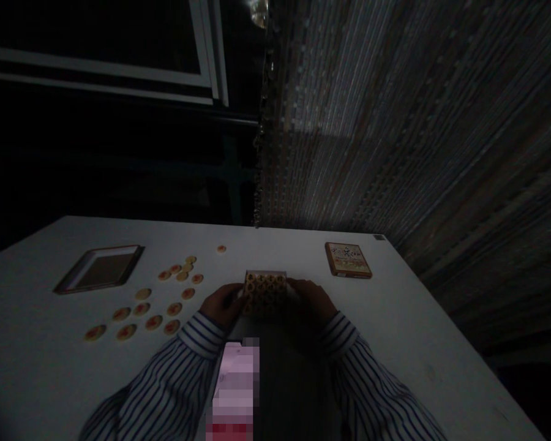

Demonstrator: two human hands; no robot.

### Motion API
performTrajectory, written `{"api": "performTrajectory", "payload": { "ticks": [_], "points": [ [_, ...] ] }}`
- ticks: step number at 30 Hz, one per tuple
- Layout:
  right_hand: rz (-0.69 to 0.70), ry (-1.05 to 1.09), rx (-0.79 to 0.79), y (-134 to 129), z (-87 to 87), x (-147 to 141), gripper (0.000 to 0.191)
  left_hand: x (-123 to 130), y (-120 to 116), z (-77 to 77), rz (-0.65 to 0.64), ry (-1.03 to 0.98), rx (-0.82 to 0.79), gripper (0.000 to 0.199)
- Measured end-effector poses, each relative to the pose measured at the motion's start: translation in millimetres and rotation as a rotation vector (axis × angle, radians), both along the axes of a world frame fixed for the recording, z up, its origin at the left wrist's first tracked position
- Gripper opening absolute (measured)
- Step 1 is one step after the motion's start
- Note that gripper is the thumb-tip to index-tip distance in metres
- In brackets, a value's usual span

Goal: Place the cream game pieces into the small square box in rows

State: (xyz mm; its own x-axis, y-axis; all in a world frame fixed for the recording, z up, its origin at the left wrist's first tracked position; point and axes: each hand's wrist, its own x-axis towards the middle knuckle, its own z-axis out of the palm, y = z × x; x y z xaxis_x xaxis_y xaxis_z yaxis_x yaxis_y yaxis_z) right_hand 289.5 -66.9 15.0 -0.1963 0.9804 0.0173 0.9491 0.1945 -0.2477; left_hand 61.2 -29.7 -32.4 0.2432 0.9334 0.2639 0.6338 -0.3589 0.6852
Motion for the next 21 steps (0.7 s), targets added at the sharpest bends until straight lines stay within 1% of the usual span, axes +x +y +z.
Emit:
{"api": "performTrajectory", "payload": {
  "ticks": [2, 5, 7, 10, 13, 15, 18, 21],
  "points": [
    [-0.019, 0.044, -0.028, -9, 1.6, -1, 0.049, -6, -4, -2.1, -0.041, -0.006, 0.016, 0.037],
    [-0.057, 0.016, -0.093, -19, 7.2, -8, 0.056, -14, -10, -4.5, -0.07, 0.062, 0.047, 0.045],
    [-0.052, -0.038, -0.119, -23, 10.4, -14, 0.059, -16, -12, -6.1, -0.094, 0.098, 0.064, 0.047],
    [-0.012, -0.104, -0.106, -26, 10.7, -22, 0.059, -18, -12, -9.7, -0.133, 0.141, 0.103, 0.049],
    [0.028, -0.155, -0.047, -28, 4.4, -24, 0.056, -19, -10, -14.7, -0.168, 0.184, 0.158, 0.049],
    [0.029, -0.176, -0.007, -29, -2.1, -23, 0.053, -19, -9, -17.9, -0.163, 0.211, 0.172, 0.048],
    [0.042, -0.158, 0.033, -29, -10.7, -20, 0.051, -19, -9, -21.2, -0.128, 0.256, 0.143, 0.047],
    [0.045, -0.13, 0.047, -27, -14.2, -18, 0.05, -19, -9, -23.0, -0.103, 0.275, 0.114, 0.046]
  ]
}}
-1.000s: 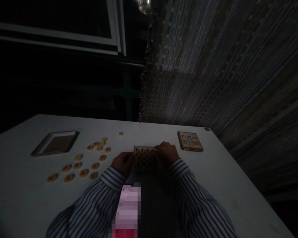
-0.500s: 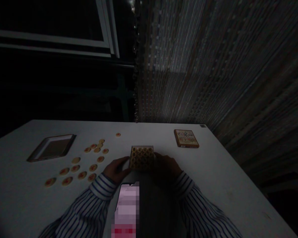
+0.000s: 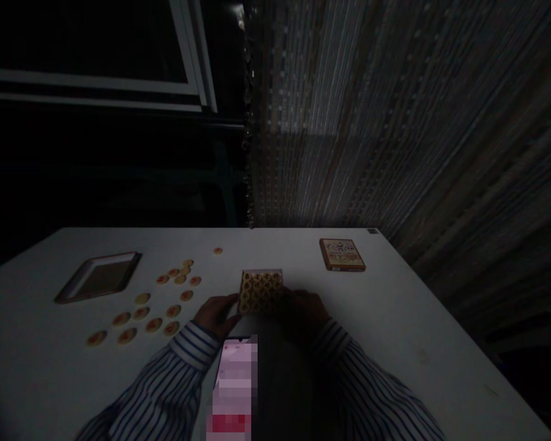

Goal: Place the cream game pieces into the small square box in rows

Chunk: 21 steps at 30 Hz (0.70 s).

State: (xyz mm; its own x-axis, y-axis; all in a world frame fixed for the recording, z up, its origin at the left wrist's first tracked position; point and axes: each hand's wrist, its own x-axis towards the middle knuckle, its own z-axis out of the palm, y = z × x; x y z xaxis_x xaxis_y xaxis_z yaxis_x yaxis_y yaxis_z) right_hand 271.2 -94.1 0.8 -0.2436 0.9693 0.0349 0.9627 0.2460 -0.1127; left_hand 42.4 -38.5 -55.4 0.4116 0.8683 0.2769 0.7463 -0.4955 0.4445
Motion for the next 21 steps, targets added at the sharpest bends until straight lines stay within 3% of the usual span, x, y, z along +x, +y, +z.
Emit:
{"api": "performTrajectory", "payload": {
  "ticks": [21],
  "points": [
    [0.018, 0.073, 0.035, 5.1, 5.1, -6.4, 0.038, -6.0, 6.5, -5.1, 0.019, -0.025, 0.058, 0.04]
  ]
}}
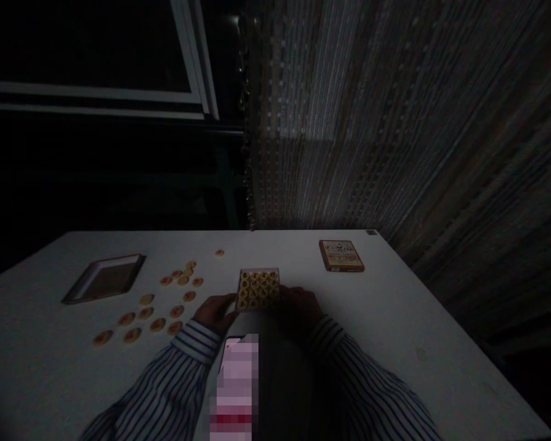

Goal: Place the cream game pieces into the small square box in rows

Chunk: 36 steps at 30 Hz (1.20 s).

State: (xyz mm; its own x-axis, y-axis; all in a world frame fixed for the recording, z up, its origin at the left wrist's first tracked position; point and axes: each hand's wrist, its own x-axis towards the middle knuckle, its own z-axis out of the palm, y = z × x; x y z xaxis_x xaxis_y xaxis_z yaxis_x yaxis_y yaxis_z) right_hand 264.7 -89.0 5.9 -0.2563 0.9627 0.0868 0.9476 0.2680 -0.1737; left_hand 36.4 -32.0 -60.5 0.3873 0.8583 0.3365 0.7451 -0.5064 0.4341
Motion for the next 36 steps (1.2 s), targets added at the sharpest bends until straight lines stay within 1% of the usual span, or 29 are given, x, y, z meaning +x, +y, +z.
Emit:
{"api": "performTrajectory", "payload": {
  "ticks": [4, 5, 7, 10, 13, 17, 23, 31, 36],
  "points": [
    [-0.065, 0.093, 0.031, 0, -6.9, 5, 0.045, 0, 0, 1.8, -0.006, -0.032, 0.012, 0.039],
    [-0.061, 0.105, 0.035, 0, -9.0, 6, 0.046, 0, 0, 2.0, -0.007, -0.039, 0.014, 0.039],
    [-0.089, 0.122, 0.051, 0, -13.5, 7, 0.045, 1, -1, 2.1, -0.002, -0.045, 0.02, 0.038],
    [-0.093, 0.141, 0.074, 1, -20.2, 9, 0.049, 1, -2, 1.9, 0.016, -0.041, 0.031, 0.038],
    [-0.063, 0.154, 0.099, 1, -25.3, 10, 0.051, 2, -3, 2.9, 0.021, -0.039, 0.041, 0.039],
    [-0.073, 0.164, 0.111, 0, -27.8, 10, 0.054, 4, -6, 6.3, 0.023, -0.053, 0.03, 0.038],
    [-0.061, 0.169, 0.155, -2, -27.0, 9, 0.057, 5, -10, 9.8, 0.055, -0.076, 0.03, 0.038],
    [-0.11, 0.276, 0.281, 2, -30.6, 10, 0.046, 2, -18, 15.1, 0.085, -0.113, 0.036, 0.036],
    [-0.076, 0.321, 0.329, 3, -28.1, 11, 0.036, -3, -28, 21.6, 0.095, -0.137, 0.056, 0.032]
  ]
}}
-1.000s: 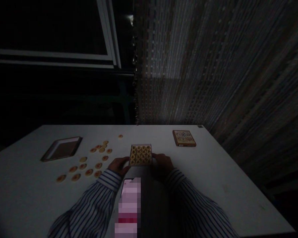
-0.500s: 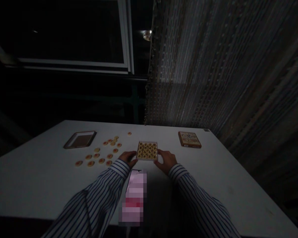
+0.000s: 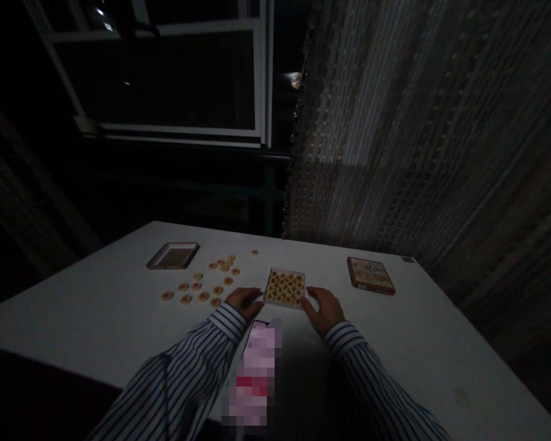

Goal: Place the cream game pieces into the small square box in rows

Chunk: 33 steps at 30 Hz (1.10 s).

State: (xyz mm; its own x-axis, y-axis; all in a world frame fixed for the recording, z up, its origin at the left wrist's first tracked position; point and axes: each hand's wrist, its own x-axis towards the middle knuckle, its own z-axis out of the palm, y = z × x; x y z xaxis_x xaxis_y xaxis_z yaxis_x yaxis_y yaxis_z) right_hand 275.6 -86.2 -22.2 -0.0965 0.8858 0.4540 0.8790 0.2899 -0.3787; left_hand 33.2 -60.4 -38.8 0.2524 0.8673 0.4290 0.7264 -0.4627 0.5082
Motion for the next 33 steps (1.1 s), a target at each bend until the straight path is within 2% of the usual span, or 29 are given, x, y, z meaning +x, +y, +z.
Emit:
{"api": "performTrajectory", "payload": {
  "ticks": [5, 11, 14, 18, 23, 24, 28, 33],
  "points": [
    [0.046, 0.002, 0.029, -2, 6.3, -4, 0.03, -8, -9, 1.3, 0.053, -0.044, -0.003, 0.028],
    [0.088, 0.014, 0.046, -3, 10.5, -5, 0.026, -17, -11, -0.9, 0.045, -0.11, 0.044, 0.023],
    [0.088, 0.007, 0.043, -3, 16.3, -4, 0.026, -23, -12, 6.1, 0.05, -0.119, 0.051, 0.025],
    [0.104, 0.003, 0.026, 2, 31.6, -2, 0.026, -42, -9, 23.7, 0.06, -0.044, 0.073, 0.026],
    [0.177, -0.076, -0.043, 19, 56.0, -16, 0.025, -74, 11, 42.5, 0.053, 0.092, 0.085, 0.029],
    [0.196, -0.099, -0.059, 25, 60.1, -22, 0.025, -79, 17, 44.2, 0.09, 0.118, 0.097, 0.03],
    [0.281, -0.205, -0.093, 48, 70.5, -52, 0.026, -93, 43, 45.0, 0.13, 0.221, 0.111, 0.035],
    [0.368, -0.27, -0.144, 74, 71.9, -90, 0.028, -95, 70, 41.1, 0.159, 0.356, 0.023, 0.04]
  ]
}}
